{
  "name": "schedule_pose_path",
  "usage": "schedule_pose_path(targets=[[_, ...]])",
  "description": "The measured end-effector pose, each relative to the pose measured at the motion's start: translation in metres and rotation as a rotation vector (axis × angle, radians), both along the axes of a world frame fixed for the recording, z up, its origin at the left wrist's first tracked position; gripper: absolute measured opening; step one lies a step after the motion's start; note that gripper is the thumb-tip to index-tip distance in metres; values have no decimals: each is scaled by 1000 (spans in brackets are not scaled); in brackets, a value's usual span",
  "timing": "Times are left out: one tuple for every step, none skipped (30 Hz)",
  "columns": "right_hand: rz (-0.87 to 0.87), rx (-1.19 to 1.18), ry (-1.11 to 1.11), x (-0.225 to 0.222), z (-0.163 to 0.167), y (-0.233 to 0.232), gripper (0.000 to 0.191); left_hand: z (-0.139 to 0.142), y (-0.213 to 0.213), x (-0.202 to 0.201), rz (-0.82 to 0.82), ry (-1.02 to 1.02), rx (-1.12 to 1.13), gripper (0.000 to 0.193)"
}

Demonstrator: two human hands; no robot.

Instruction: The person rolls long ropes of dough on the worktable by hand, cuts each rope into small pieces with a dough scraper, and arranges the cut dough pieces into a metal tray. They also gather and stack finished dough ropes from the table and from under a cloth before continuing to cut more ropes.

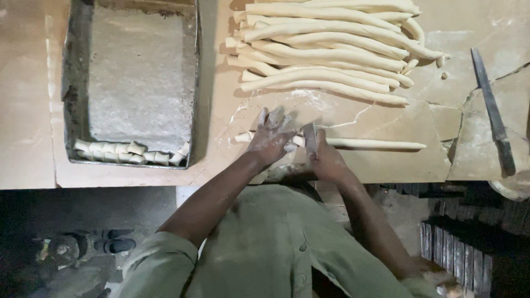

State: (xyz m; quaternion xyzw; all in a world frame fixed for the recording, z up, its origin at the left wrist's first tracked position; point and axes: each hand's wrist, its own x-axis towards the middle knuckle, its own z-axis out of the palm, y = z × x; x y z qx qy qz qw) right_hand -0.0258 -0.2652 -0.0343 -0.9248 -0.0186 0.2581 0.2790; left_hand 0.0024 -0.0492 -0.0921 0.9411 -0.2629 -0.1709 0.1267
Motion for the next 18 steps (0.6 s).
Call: schedule_pose_path(targets=[[-31,12,18,0,-1,-7,60,0,-6,0,18,8,0,54],[-65,27,37,0,-2,-13,52,0,-10,0,31,15,3,54],[-51,12,10,1,-3,-20,55,0,-16,0,38,23,2,53],[-35,1,-22,1,-4,-25,58,1,-23,1,48,47,-14,59],[-19,-9,-60,2,-3,-31,62,2,-31,1,57,66,-29,64],[-9,-2,-55,3,-2,-36,64,2,-37,2,62,83,-42,70],[3,5,-45,3,-1,-40,66,3,-43,3,34,41,-47,63],[22,8,-27,3,2,-46,68,3,-49,3,13,7,-55,57],[-13,27,-17,3,4,-50,65,4,-53,5,-5,-31,-60,51],[-56,44,-6,2,6,-55,63,4,-59,6,8,-9,-62,56],[-100,62,5,1,8,-60,60,4,-63,7,21,13,-63,61],[-68,37,18,1,9,-64,64,4,-68,7,38,34,-62,66],[-41,12,30,0,10,-69,67,4,-72,8,20,26,-64,58],[-15,-14,48,0,9,-73,70,5,-77,9,1,23,-67,51],[-29,48,31,-1,9,-79,66,5,-83,8,-14,27,-71,44],[-36,113,5,0,8,-85,63,6,-88,8,1,43,-52,47],[-50,181,-25,0,7,-90,59,7,-93,9,10,54,-30,50],[-4,100,-4,0,6,-96,76,8,-100,10,15,68,-11,53]])
